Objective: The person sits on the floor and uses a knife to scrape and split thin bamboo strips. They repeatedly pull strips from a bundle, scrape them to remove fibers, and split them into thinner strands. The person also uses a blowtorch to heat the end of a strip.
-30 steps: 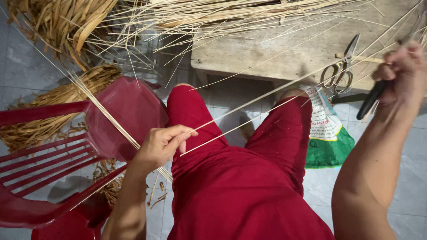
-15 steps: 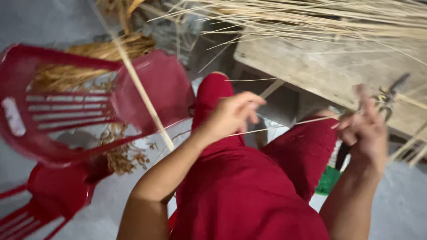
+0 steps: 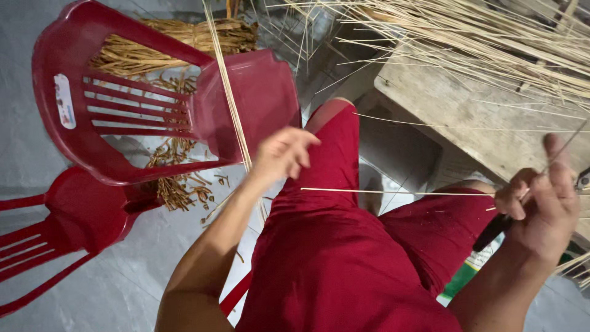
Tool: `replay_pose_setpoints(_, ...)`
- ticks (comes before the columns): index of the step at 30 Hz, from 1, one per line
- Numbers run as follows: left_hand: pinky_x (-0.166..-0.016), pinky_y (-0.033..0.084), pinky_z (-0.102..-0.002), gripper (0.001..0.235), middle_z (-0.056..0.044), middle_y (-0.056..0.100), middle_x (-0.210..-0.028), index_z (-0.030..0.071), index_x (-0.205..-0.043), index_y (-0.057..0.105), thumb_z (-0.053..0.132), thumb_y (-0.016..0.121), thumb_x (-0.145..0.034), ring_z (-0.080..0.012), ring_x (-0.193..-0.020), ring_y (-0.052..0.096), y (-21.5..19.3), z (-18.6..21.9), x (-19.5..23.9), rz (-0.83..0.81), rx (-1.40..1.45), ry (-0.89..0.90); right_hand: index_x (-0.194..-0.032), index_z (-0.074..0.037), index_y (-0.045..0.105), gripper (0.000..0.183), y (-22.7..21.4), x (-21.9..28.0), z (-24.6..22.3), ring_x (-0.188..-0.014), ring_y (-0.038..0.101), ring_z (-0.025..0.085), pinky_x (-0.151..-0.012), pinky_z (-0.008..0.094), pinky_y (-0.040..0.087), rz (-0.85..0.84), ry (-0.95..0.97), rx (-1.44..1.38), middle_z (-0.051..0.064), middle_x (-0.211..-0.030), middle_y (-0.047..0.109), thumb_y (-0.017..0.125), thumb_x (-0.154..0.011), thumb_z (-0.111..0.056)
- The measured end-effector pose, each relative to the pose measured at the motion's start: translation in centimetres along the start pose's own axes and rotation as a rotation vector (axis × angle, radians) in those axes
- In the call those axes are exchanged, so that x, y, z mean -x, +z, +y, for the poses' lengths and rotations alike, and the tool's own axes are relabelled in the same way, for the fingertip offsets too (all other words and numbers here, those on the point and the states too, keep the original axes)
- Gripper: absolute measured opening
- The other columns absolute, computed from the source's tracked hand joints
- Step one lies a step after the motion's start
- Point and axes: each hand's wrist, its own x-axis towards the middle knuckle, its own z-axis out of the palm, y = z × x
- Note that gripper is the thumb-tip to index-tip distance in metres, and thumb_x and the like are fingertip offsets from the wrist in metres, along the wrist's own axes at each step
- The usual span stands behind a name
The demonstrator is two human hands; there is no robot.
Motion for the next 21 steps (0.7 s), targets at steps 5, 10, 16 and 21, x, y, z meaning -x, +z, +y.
replay_pose_setpoints(5, -0.043, 0.042, -0.019, 0.023, -0.003, 0.069, -0.088, 0.015, -0.121, 0.070, 0.010, 0.051, -0.110, -0.0041, -0.053, 0.056, -8.4, -0.5, -0.4, 0.696, -0.103, 0.098, -0.150, 0.001, 0.046, 0.037, -1.1, -0.2, 3.9, -0.053, 0.045, 0.010, -0.053, 0.024, 0.034, 0.044, 0.119, -0.045, 0.006, -0.082, 0.060, 0.060, -0.117, -0.011)
replay_pose_setpoints(10, -0.044, 0.048, -0.021, 0.024, 0.000, 0.065, -0.091, 0.012, -0.119, 0.072, 0.005, 0.054, -0.104, -0.0050, -0.056, 0.057, -16.6, -7.9, -3.8, 0.958, -0.083, -0.025, -0.159, 0.002, 0.045, 0.053, 0.7, 0.5, 4.5, -0.058, 0.045, 0.011, -0.057, 0.026, 0.035, 0.047, 0.151, -0.017, 0.007, -0.081, 0.061, 0.060, -0.110, -0.011)
replay_pose_setpoints(16, -0.047, 0.050, -0.023, 0.039, -0.001, 0.058, -0.088, 0.007, -0.127, 0.068, -0.008, 0.049, -0.096, -0.0073, -0.060, 0.056, -19.7, -15.6, -5.0, 1.003, -0.061, 0.046, -0.157, 0.004, 0.042, 0.046, -1.3, 1.8, 4.7, -0.061, 0.046, 0.011, -0.060, 0.025, 0.033, 0.158, 0.102, -0.016, 0.004, -0.083, 0.056, 0.058, -0.115, -0.007)
replay_pose_setpoints(21, -0.052, 0.049, -0.020, 0.030, 0.000, 0.062, -0.093, 0.010, -0.140, 0.060, 0.010, 0.047, -0.113, -0.0046, -0.063, 0.055, -15.9, -13.5, -3.9, 0.962, -0.201, 0.335, -0.158, 0.002, 0.045, 0.049, -2.9, 2.2, 4.8, -0.056, 0.044, 0.010, -0.055, 0.025, 0.036, 0.185, 0.134, -0.053, 0.005, -0.084, 0.056, 0.054, -0.111, -0.007)
